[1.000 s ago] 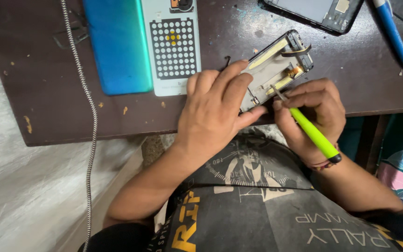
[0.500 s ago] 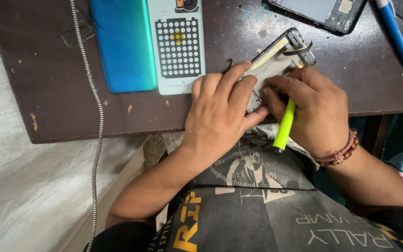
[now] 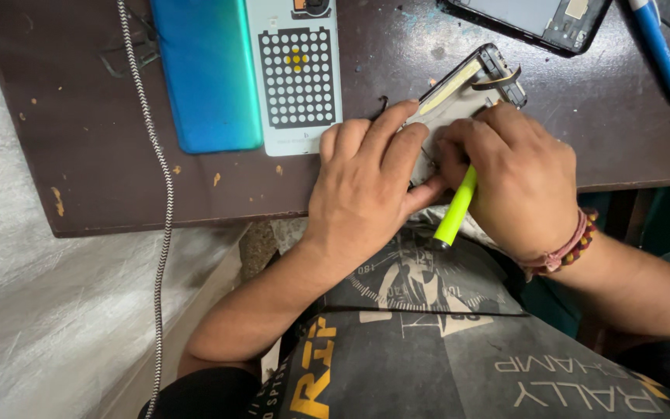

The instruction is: The person repairs a disassembled smartphone at a workbench. They hold the phone midframe steady with one hand while using a green-handled prying tool to scrape and pry adhesive and old material from the frame, repositioning the phone and working around its edges, with other phone parts and tools on the bench.

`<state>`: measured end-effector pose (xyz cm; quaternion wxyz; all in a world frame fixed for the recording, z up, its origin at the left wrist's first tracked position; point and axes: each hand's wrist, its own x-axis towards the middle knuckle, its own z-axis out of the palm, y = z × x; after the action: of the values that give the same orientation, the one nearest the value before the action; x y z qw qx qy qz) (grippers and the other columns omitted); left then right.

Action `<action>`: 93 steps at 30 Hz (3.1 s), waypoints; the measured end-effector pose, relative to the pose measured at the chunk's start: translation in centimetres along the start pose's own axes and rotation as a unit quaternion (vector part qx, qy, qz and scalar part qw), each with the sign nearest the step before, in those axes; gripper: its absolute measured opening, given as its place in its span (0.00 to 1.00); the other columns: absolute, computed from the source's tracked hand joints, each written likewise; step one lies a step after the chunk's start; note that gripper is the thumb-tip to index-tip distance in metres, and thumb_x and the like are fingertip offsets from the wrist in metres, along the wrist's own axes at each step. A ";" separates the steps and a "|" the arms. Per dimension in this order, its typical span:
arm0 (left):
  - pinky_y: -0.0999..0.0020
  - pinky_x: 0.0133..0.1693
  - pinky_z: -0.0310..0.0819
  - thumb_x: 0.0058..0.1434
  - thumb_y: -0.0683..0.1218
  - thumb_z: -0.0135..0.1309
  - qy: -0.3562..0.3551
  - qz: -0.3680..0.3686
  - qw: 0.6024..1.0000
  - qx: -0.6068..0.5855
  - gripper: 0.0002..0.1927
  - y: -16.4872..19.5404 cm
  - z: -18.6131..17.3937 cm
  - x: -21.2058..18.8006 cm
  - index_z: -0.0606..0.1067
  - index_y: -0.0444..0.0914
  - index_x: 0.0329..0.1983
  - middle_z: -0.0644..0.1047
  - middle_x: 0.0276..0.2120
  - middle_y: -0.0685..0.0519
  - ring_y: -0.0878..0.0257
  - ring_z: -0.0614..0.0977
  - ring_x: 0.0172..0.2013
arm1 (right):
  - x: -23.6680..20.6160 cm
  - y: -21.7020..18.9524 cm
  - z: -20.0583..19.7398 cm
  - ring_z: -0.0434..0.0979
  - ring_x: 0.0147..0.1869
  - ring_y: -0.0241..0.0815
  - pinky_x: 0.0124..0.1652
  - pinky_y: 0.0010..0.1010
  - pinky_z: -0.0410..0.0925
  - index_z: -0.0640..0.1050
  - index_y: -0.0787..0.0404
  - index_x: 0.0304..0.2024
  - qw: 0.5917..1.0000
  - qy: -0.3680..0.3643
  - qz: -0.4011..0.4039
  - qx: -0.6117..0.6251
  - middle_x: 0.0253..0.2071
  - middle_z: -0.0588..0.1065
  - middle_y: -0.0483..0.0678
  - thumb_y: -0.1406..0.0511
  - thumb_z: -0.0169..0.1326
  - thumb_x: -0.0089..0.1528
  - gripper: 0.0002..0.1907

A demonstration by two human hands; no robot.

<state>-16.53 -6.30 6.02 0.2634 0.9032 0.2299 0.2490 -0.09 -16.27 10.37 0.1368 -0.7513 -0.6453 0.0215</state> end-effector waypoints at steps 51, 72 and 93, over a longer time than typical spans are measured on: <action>0.57 0.54 0.64 0.60 0.56 0.69 0.030 -0.014 0.999 -0.002 0.27 1.1 0.2 0.7 0.73 0.36 0.54 0.72 0.61 0.50 0.55 0.72 0.48 | -4.0 4.5 -1.3 0.76 0.38 0.53 0.37 0.40 0.69 0.73 0.65 0.38 0.994 0.063 0.041 0.076 0.39 0.74 0.55 0.75 0.60 0.63 0.07; 0.55 0.54 0.63 0.59 0.58 0.71 0.050 -0.010 0.998 0.028 0.30 1.3 1.0 0.5 0.72 0.37 0.54 0.72 0.61 0.51 0.54 0.71 0.48 | -6.1 6.6 -3.1 0.76 0.36 0.46 0.38 0.30 0.68 0.76 0.66 0.37 0.984 0.038 0.063 0.161 0.34 0.74 0.52 0.71 0.54 0.72 0.08; 0.61 0.58 0.62 0.65 0.61 0.69 0.054 0.006 0.999 0.005 0.34 1.0 0.9 0.4 0.70 0.37 0.63 0.70 0.67 0.52 0.56 0.74 0.53 | -6.6 8.8 -0.4 0.72 0.37 0.32 0.40 0.23 0.72 0.68 0.67 0.48 0.876 0.186 0.099 0.434 0.47 0.67 0.47 0.60 0.46 0.77 0.14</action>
<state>-15.44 -7.15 6.06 0.2449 0.8911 0.2390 0.2979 7.41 -23.95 7.70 0.5641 -0.6665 -0.4559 0.1724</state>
